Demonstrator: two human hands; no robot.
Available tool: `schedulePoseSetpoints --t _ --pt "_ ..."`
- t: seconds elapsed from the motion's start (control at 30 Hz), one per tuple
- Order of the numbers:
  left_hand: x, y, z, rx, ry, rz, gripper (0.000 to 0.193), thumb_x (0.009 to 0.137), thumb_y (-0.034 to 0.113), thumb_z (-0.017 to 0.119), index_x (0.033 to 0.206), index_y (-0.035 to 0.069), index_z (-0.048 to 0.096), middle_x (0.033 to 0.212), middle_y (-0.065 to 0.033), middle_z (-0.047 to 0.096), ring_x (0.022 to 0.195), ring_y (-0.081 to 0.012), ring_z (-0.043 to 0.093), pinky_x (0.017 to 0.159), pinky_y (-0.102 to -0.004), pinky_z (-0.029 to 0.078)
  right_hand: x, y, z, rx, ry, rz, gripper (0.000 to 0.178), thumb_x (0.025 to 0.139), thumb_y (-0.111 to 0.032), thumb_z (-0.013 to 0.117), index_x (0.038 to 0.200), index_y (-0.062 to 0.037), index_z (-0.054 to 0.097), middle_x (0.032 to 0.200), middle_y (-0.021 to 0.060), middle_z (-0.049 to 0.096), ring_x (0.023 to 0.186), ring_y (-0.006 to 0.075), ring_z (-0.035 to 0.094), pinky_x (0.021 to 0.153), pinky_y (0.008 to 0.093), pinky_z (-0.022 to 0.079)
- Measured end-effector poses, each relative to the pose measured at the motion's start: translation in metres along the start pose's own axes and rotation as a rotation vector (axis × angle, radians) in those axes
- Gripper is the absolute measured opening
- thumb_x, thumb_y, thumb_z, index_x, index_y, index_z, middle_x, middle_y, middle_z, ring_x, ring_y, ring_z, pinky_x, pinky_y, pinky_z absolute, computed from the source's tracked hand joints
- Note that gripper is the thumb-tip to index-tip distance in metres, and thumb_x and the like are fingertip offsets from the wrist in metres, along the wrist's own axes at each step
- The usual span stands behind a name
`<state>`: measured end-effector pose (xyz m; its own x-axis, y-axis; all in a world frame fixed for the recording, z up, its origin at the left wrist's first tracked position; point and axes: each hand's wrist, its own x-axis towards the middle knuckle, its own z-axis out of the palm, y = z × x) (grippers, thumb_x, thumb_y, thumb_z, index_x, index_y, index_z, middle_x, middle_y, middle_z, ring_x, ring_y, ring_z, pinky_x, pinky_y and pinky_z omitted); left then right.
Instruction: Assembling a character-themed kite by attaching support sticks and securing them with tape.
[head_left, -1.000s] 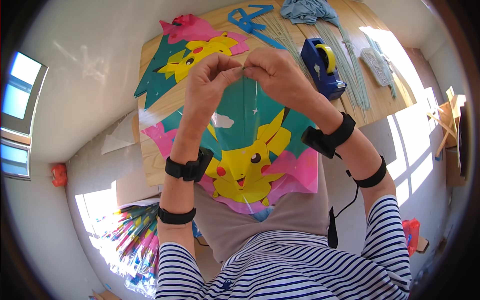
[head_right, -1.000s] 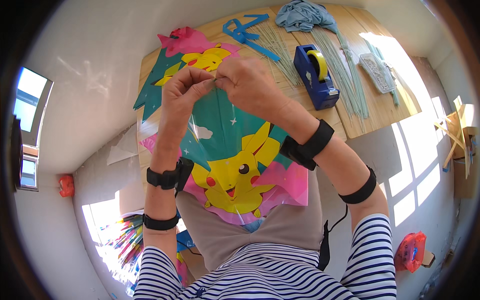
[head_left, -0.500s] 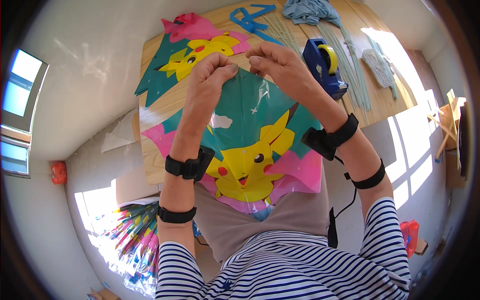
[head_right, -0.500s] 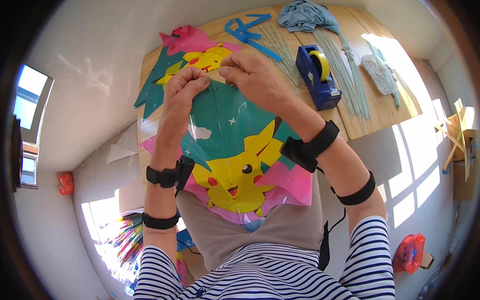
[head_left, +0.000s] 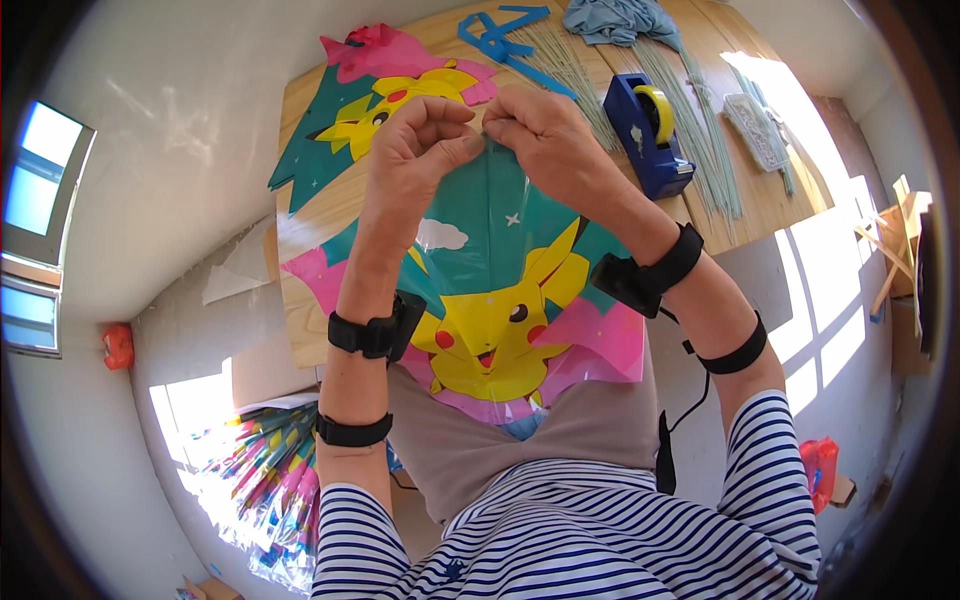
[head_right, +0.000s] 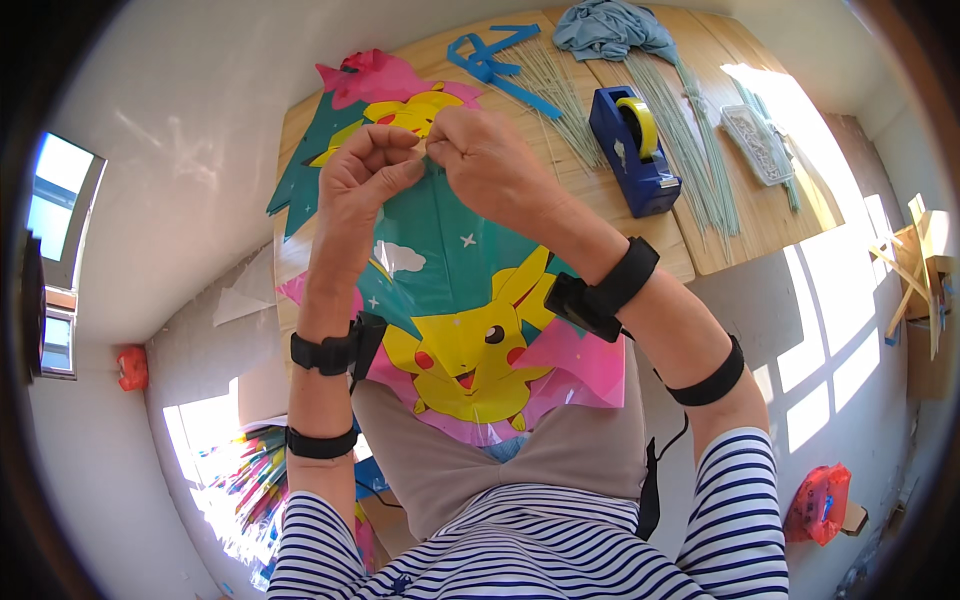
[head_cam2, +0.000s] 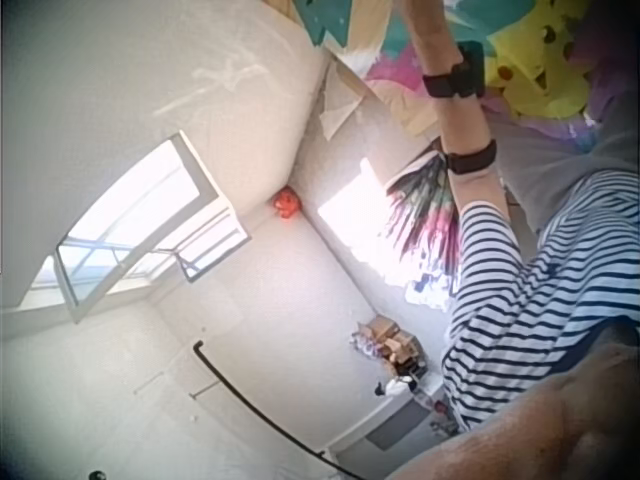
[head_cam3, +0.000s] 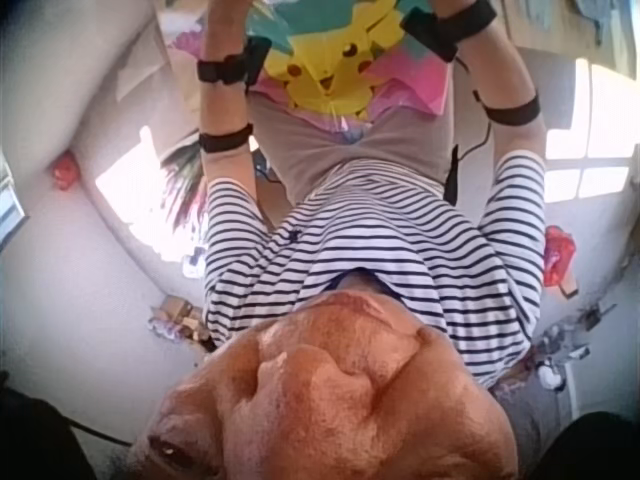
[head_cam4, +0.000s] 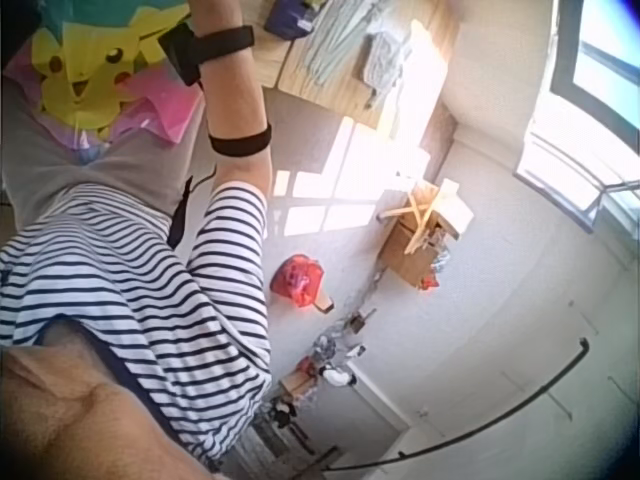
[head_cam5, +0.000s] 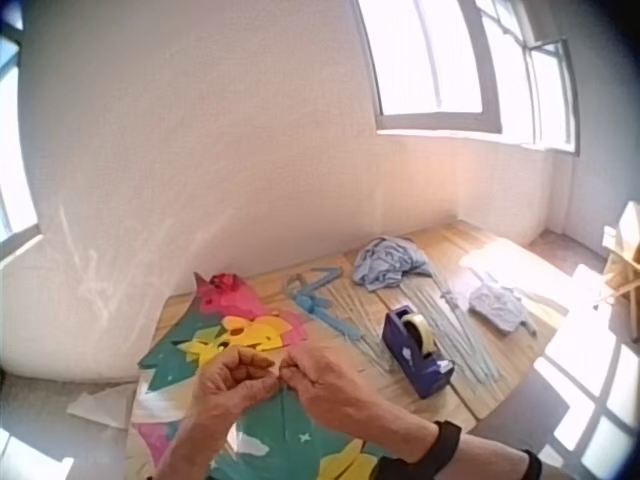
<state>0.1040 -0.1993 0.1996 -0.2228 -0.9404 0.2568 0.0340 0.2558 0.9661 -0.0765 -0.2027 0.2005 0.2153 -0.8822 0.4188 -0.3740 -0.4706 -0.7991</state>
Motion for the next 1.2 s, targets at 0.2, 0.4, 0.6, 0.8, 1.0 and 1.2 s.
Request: schedulePoseSetpoints --t 0.2,0.4,0.6,0.8,1.0,1.2 --pt "0.004 -0.008 -0.004 -0.106 0.023 -0.012 0.020 0.087 0.003 0.068 0.107 0.001 0.065 0.090 -0.0040 0.068 0.087 -0.0091 0.064 0.082 -0.0235 0.051 -0.001 0.003 0.005 0.015 0.027 -0.053 0.012 0.090 -0.010 0.062 0.089 0.0018 0.062 0.072 0.0123 0.058 0.065 0.0196 0.052 0.060 0.0339 0.042" --pt "0.001 0.003 0.001 -0.051 0.042 -0.056 0.021 0.086 -0.002 0.063 0.107 0.002 0.066 0.093 -0.0021 0.067 0.087 -0.0079 0.062 0.085 -0.0230 0.048 -0.002 0.004 0.004 0.012 0.022 -0.018 0.012 0.090 -0.010 0.062 0.089 0.0023 0.062 0.071 0.0112 0.057 0.065 0.0169 0.052 0.060 0.0317 0.042" --pt "0.003 -0.003 0.003 -0.045 0.068 0.027 0.016 0.088 0.000 0.062 0.103 0.003 0.065 0.094 -0.0007 0.066 0.087 -0.0068 0.059 0.084 -0.0216 0.046 -0.002 0.006 0.007 0.124 -0.014 0.005 0.011 0.090 -0.009 0.063 0.091 0.0020 0.063 0.073 0.0043 0.057 0.069 0.0102 0.052 0.062 0.0276 0.043" --pt "0.001 -0.003 0.004 -0.018 0.069 0.011 0.017 0.091 0.002 0.063 0.107 0.003 0.066 0.095 0.0001 0.066 0.088 -0.0066 0.059 0.084 -0.0218 0.046 -0.004 0.008 0.005 0.213 -0.065 0.073 0.007 0.089 -0.006 0.064 0.089 0.0014 0.062 0.074 0.0009 0.057 0.071 0.0073 0.050 0.064 0.0257 0.043" --pt "0.000 0.003 -0.001 0.014 0.032 0.029 0.018 0.094 0.005 0.063 0.112 0.003 0.066 0.097 0.0002 0.066 0.090 -0.0065 0.059 0.084 -0.0212 0.046 -0.003 -0.003 0.000 0.146 -0.076 0.084 0.006 0.086 -0.004 0.064 0.088 0.0011 0.061 0.073 0.0012 0.056 0.070 0.0084 0.050 0.064 0.0262 0.043" --pt "-0.002 0.002 -0.002 -0.020 0.041 -0.026 0.027 0.091 0.001 0.064 0.117 0.003 0.066 0.096 0.0005 0.066 0.088 -0.0061 0.060 0.082 -0.0204 0.047 -0.005 -0.006 0.000 0.134 -0.073 0.062 0.006 0.086 -0.004 0.064 0.088 0.0012 0.062 0.074 0.0015 0.056 0.070 0.0087 0.051 0.064 0.0264 0.043"
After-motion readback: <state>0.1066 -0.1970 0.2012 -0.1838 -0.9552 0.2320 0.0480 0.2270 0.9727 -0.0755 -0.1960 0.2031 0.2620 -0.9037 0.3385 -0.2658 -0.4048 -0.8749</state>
